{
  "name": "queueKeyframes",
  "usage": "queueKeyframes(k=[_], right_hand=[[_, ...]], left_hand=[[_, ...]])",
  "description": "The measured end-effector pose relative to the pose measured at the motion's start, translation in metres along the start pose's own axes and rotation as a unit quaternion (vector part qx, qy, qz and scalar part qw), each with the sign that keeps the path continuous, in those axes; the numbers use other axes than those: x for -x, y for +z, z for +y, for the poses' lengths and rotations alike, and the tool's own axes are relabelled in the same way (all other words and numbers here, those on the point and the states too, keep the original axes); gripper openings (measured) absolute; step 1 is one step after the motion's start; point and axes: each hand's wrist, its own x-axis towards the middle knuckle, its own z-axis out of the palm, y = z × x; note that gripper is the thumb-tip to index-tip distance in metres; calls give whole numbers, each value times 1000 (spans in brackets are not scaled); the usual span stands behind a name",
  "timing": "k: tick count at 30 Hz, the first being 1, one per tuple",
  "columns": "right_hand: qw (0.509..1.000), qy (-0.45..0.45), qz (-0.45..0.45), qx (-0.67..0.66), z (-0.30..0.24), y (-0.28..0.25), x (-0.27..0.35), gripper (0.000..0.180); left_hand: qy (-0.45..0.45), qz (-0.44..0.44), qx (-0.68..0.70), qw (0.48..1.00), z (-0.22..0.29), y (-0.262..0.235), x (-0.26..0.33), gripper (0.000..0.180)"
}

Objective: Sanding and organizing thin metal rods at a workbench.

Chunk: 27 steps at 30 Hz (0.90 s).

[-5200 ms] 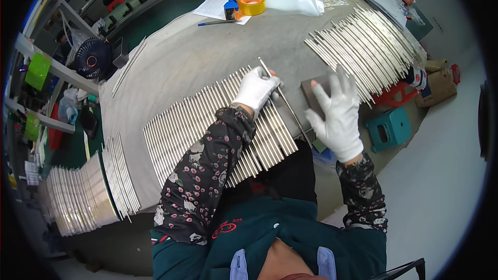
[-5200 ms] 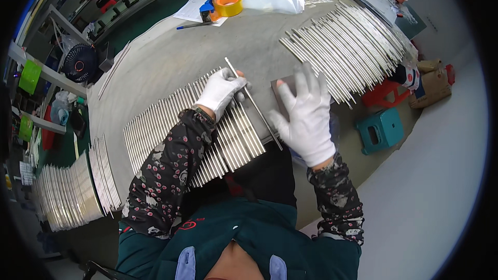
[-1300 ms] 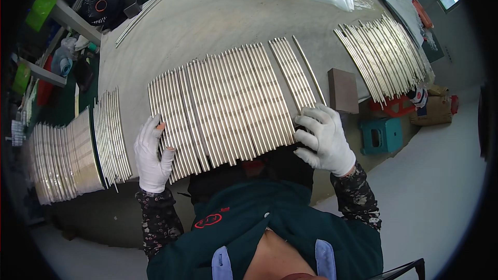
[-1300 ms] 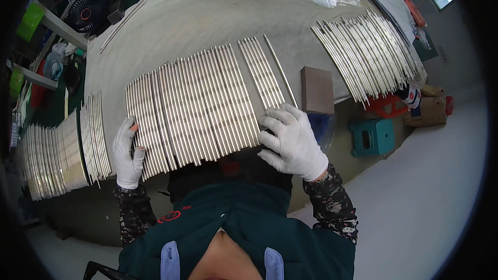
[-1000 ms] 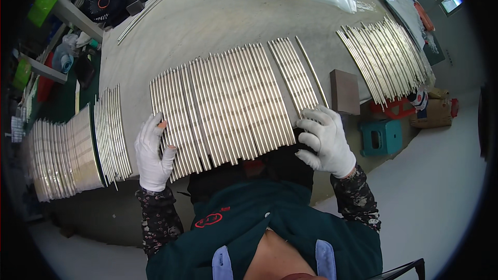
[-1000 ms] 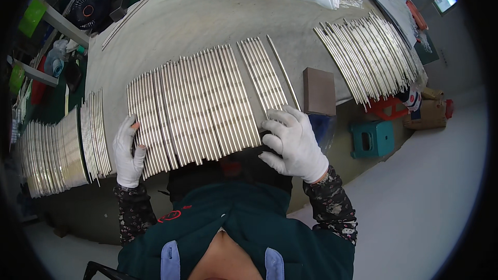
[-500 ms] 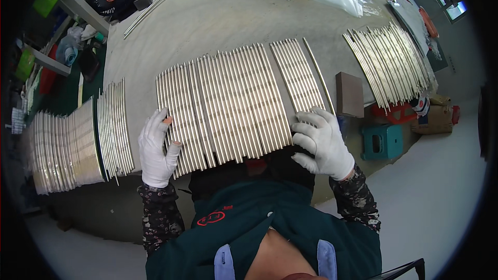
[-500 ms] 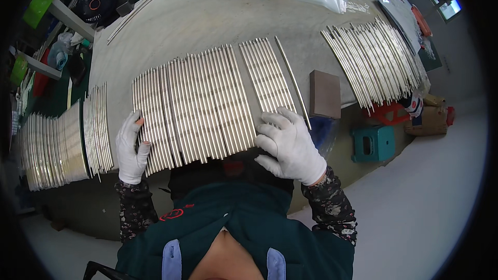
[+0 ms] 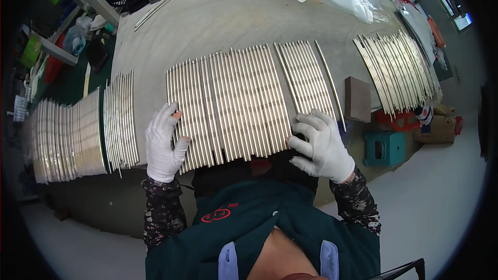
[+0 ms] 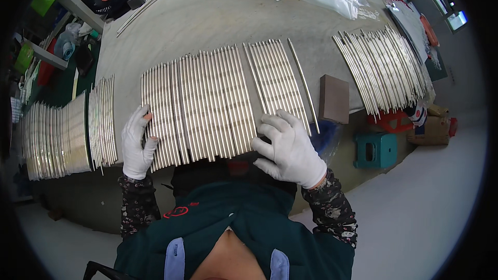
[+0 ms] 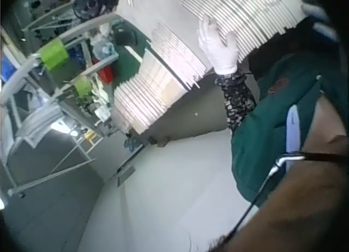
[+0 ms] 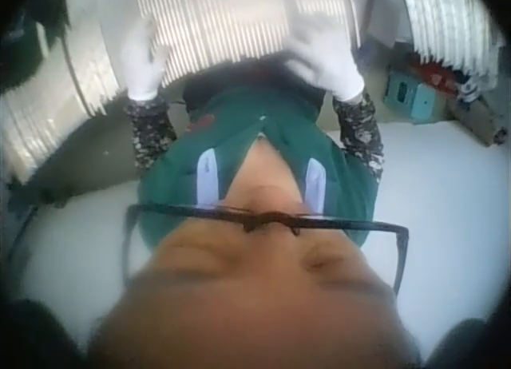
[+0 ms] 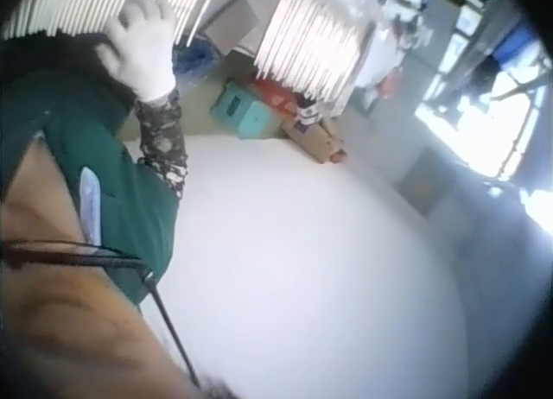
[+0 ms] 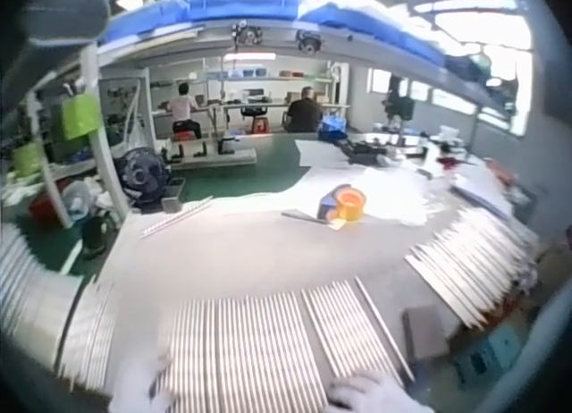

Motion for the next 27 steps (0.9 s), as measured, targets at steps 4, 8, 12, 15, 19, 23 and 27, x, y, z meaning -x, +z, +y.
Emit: queueKeyframes(k=[4, 8, 12, 15, 19, 23, 27], right_hand=[[1000, -21, -4, 4, 1, 0, -1, 41], [999, -24, 10, -21, -1, 5, -1, 41], [1000, -21, -1, -9, -8, 5, -9, 40], [999, -27, -19, -13, -9, 2, -12, 41], [999, -30, -18, -21, -7, 6, -11, 42], [999, -30, -6, -21, -12, 7, -17, 41], [999, -41, -17, -15, -16, 4, -23, 39]], left_hand=[[-1, 4, 6, 1000, 1, 1, 0, 61], [-4, 6, 16, 1000, 2, 1, -2, 63], [-4, 14, 11, 1000, 5, 0, -3, 64], [-1, 18, 17, 1000, 5, -1, -5, 66], [1, 21, 15, 1000, 6, -1, -6, 67], [-9, 21, 18, 1000, 5, 1, -3, 67], [-18, 13, 14, 1000, 6, -1, -3, 69]])
